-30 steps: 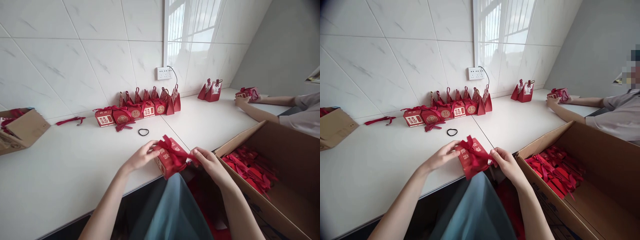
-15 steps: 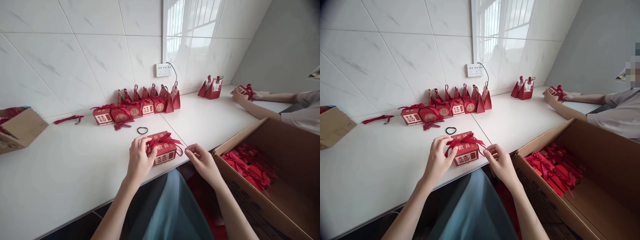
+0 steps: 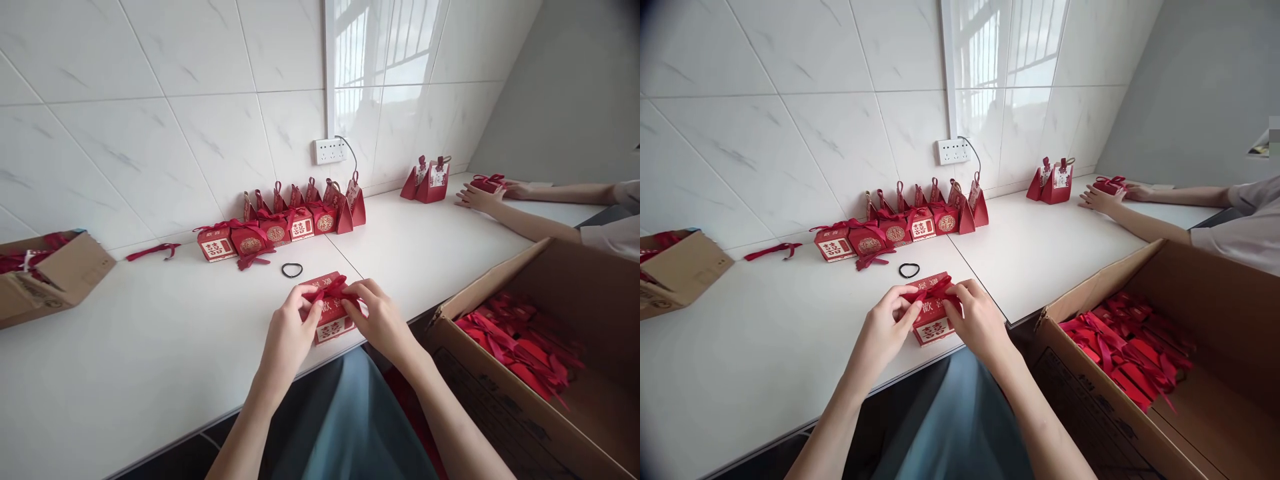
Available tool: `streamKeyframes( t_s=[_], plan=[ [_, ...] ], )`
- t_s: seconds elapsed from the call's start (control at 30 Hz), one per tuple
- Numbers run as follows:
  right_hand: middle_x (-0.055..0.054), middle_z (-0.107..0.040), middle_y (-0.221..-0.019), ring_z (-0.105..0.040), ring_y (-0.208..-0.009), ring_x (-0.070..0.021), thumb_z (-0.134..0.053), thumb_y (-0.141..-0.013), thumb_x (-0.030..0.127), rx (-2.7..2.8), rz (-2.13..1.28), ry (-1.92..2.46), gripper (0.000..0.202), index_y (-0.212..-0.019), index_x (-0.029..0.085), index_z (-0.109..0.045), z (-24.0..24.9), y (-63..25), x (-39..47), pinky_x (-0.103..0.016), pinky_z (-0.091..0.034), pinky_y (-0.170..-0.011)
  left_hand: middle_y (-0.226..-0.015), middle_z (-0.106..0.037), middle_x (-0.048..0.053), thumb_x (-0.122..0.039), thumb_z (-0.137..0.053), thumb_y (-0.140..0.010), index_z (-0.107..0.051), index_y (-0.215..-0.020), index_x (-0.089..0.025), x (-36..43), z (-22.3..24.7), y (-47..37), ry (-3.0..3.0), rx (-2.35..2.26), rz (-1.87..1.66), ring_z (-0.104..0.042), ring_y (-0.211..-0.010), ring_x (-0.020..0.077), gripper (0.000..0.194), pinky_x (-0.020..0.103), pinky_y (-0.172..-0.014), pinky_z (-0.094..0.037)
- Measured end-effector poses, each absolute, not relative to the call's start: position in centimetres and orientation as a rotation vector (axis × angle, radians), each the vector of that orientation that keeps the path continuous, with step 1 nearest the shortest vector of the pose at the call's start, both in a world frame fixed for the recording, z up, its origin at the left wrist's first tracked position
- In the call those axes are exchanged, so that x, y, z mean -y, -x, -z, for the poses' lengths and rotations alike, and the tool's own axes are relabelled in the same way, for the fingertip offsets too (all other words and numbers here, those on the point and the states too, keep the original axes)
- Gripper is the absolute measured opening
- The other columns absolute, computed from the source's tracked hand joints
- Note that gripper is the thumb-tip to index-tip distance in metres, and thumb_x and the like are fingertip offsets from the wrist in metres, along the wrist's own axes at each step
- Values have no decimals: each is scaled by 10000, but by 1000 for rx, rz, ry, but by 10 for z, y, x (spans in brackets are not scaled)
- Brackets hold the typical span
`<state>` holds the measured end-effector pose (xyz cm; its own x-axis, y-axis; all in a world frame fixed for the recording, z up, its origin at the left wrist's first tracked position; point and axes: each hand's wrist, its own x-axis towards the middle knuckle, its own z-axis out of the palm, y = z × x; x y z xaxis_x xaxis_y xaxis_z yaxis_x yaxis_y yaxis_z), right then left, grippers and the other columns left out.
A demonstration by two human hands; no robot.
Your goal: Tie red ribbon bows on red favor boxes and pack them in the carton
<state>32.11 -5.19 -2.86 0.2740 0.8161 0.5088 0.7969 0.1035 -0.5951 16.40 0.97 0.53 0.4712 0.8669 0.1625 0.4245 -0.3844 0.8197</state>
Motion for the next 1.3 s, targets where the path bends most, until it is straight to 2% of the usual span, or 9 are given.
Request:
streamKeyframes(
  t_s=[0.2,0.33,0.5,0.63,0.87,1.13,1.23,1.3],
  plan=[
    [-80,-594,-885,-607,-735,-175,-448,-914,271,1498,170,1728,193,-918,189,-623,34,-311,56,-309,-509,-660,-913,-693,43,-291,-511,-837,-634,-954,-235,22,1,-159,-2038,-1061,-898,-646,-756,200,179,293,-658,-492],
    [-82,-583,-872,-579,-713,-162,-436,-923,243,1512,265,1717,208,-857,179,-622,35,-309,59,-295,-492,-635,-907,-695,50,-310,-533,-829,-644,-1013,-226,40,7,-159,-1864,-999,-818,-647,-719,185,231,288,-656,-518],
    [-82,-598,-858,-543,-768,-183,-474,-916,226,1571,396,1641,174,-821,185,-613,35,-306,63,-315,-476,-671,-931,-692,61,-328,-540,-840,-634,-1033,-194,43,20,-160,-1586,-818,-769,-654,-876,192,253,289,-793,-526],
    [-58,-607,-802,-523,-734,-174,-510,-906,226,1578,470,1594,137,-804,199,-597,35,-303,69,-313,-456,-671,-980,-690,67,-314,-548,-838,-645,-1002,-187,40,28,-160,-1567,-771,-763,-641,-925,202,229,304,-833,-511],
    [-54,-611,-755,-509,-681,-169,-504,-906,185,1686,547,1593,146,-798,198,-600,30,-295,75,-292,-443,-603,-849,-674,50,-312,-548,-840,-650,-842,-180,24,29,-154,-1599,-683,-657,-623,-842,185,167,282,-758,-504],
    [-84,-625,-826,-513,-728,-193,-499,-896,192,1723,567,1671,138,-889,170,-634,28,-289,80,-307,-479,-605,-897,-701,63,-307,-562,-834,-686,-875,-196,2,9,-132,-1776,-589,-322,-646,-852,187,172,270,-769,-498],
    [-101,-624,-869,-512,-759,-208,-515,-886,205,1735,577,1691,135,-911,159,-640,31,-289,79,-322,-492,-618,-757,-714,50,-325,-569,-828,-701,-796,-190,-9,-16,-122,-1915,-534,-6,-661,-716,176,192,256,-671,-505],
    [-104,-626,-883,-507,-766,-206,-509,-888,192,1746,583,1680,140,-925,159,-640,33,-290,79,-319,-494,-629,-658,-686,30,-345,-536,-849,-697,-763,-193,-21,-28,-125,-2010,-571,-90,-640,-630,161,237,260,-644,-504]
  ],
)
